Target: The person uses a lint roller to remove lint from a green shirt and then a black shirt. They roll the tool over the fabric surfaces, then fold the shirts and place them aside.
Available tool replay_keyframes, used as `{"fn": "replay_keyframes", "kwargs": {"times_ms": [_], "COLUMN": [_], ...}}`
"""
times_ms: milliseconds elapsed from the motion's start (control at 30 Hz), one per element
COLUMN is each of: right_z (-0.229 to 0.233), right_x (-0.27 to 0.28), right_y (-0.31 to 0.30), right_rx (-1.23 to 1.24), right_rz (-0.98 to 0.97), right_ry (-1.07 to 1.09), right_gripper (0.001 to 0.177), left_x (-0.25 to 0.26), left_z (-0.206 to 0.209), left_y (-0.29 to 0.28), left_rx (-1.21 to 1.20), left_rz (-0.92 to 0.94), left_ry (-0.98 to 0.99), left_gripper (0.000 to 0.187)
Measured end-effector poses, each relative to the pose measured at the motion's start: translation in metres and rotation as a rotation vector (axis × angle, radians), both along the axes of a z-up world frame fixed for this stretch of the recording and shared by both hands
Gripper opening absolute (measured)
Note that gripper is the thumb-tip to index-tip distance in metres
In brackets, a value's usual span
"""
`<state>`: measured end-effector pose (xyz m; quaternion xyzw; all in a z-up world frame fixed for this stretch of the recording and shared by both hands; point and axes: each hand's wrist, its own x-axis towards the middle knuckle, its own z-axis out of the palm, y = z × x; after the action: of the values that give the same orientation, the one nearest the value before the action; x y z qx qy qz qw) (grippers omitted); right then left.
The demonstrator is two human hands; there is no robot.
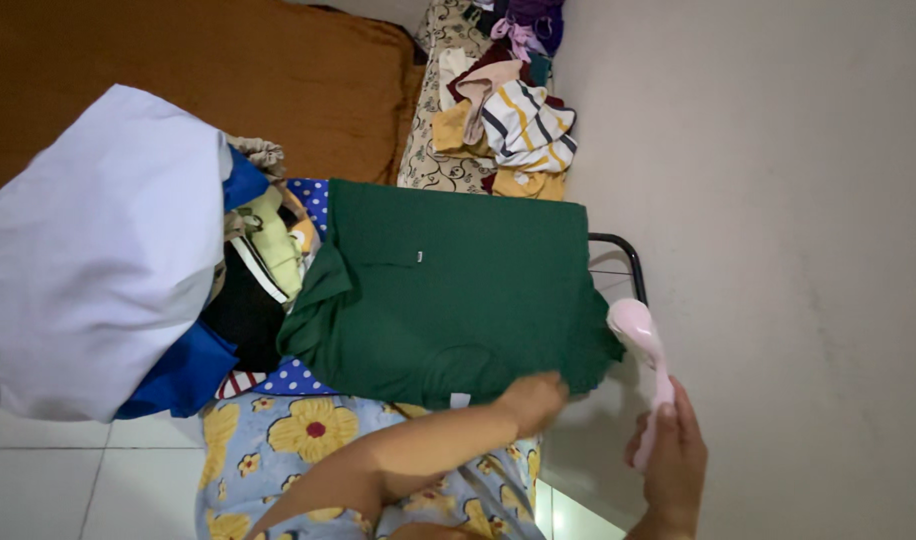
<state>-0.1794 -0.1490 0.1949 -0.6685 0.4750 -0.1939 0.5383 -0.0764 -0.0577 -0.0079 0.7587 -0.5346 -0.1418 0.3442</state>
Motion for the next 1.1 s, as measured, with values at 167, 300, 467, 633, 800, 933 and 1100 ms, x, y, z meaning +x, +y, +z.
{"fn": "replay_keyframes", "kwargs": {"times_ms": [167, 300, 467, 633, 800, 933, 1100], "right_z": [-0.001, -0.026, -0.069, -0.09, -0.103, -0.119, -0.128], "right_x": [0.025, 0.039, 0.067, 0.127, 0.242, 0.329, 0.351], "right_y": [0.018, 0.029, 0.058, 0.107, 0.103, 0.083, 0.08], "right_rx": [-0.067, -0.188, -0.181, -0.772, -0.832, -0.87, -0.855], "right_rz": [0.211, 0.311, 0.516, 0.815, 0.843, 0.824, 0.82], "right_ry": [-0.006, 0.031, 0.208, 0.522, 0.609, 0.575, 0.581], "right_gripper": [0.046, 0.045, 0.055, 0.054, 0.053, 0.054, 0.058], "left_x": [0.002, 0.073, 0.137, 0.152, 0.147, 0.152, 0.145], "left_z": [0.019, 0.045, 0.039, 0.042, 0.002, -0.025, -0.022], "left_y": [0.017, 0.065, 0.162, 0.219, 0.223, 0.219, 0.223], "left_rx": [-0.105, -0.151, -0.156, 0.134, -0.017, 0.021, -0.232], "left_rz": [0.033, 0.422, 0.934, 0.962, 0.949, 0.896, 0.721], "left_ry": [-0.05, -0.073, -0.429, 0.314, -0.176, -0.053, -0.313], "left_gripper": [0.01, 0.005, 0.048, 0.066, 0.077, 0.071, 0.048]}}
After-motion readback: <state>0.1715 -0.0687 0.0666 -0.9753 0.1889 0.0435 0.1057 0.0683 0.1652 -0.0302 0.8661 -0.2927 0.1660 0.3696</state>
